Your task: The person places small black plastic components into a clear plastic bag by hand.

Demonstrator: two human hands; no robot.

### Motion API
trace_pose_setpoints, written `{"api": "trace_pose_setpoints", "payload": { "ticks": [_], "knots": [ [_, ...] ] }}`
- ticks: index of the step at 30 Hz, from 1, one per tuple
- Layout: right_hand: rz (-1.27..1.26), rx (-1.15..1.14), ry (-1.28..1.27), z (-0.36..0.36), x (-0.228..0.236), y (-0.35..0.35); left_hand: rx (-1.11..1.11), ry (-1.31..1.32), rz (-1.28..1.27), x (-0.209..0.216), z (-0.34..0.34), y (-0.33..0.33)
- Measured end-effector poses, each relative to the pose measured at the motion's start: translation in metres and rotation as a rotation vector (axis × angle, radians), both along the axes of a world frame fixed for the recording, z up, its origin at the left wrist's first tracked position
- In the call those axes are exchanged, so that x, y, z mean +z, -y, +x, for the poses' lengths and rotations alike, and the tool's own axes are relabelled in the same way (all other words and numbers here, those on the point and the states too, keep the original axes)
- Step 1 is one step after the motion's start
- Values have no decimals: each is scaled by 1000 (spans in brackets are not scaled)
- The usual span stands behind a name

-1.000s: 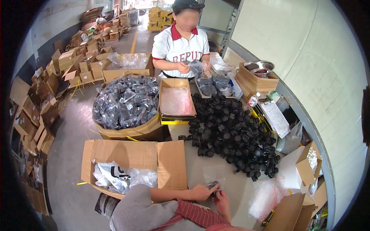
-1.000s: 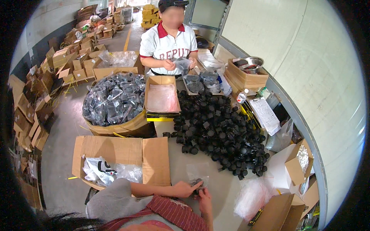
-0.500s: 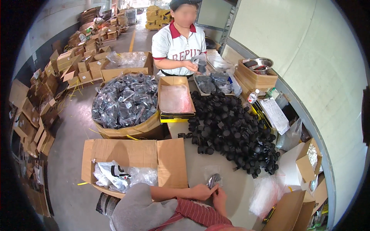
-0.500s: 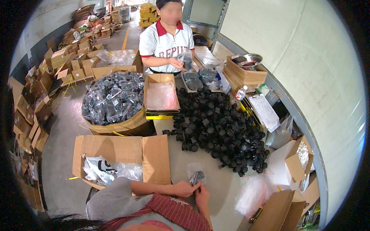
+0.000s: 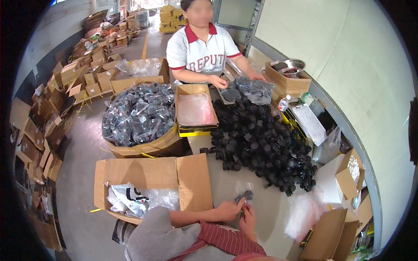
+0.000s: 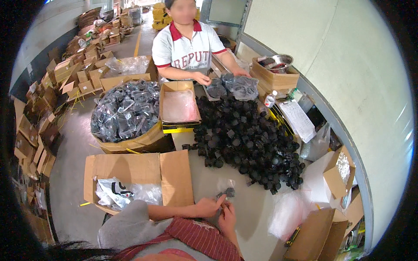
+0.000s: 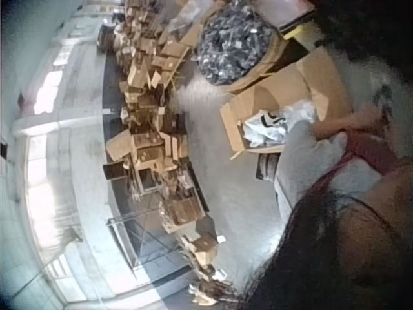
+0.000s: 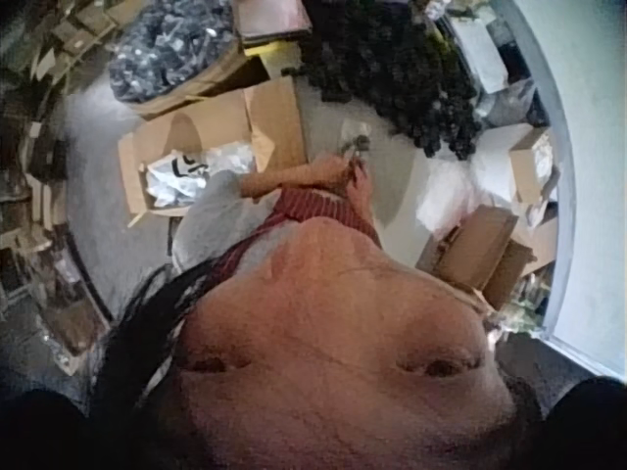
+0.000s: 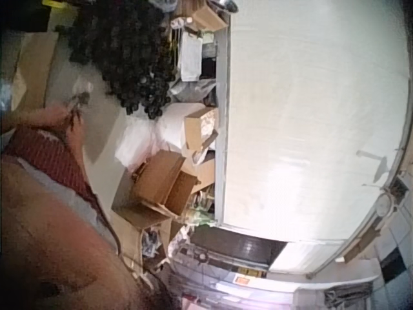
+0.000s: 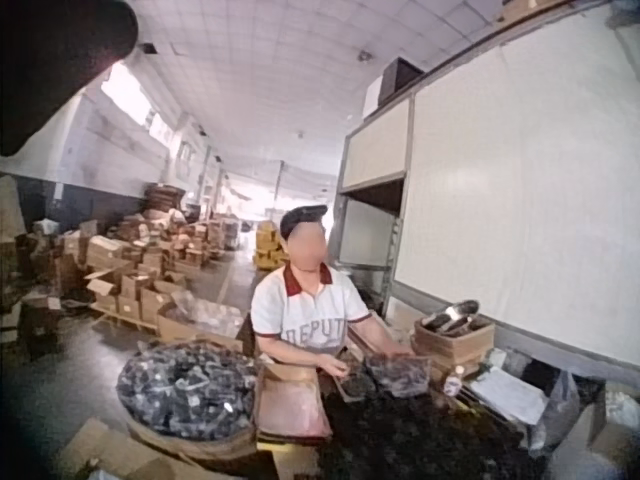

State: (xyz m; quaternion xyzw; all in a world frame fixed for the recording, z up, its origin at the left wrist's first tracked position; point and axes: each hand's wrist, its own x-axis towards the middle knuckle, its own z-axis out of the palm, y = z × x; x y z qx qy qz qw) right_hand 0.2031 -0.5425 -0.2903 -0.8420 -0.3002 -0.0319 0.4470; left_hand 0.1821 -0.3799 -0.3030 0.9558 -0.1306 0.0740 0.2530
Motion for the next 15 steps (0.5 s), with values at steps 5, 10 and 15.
{"api": "trace_pose_setpoints", "payload": {
  "ticks": [5,10,15],
  "knots": [
    [-268,31,-113,0,-15,4,-75,112,-156,5,1,7],
    [-334,151,-125,9,-52,12,-126,98,-175,-9,-4,3],
    [30,312,-239,26,-38,-10,-197,109,-105,0,0,-6]
  ]
}}
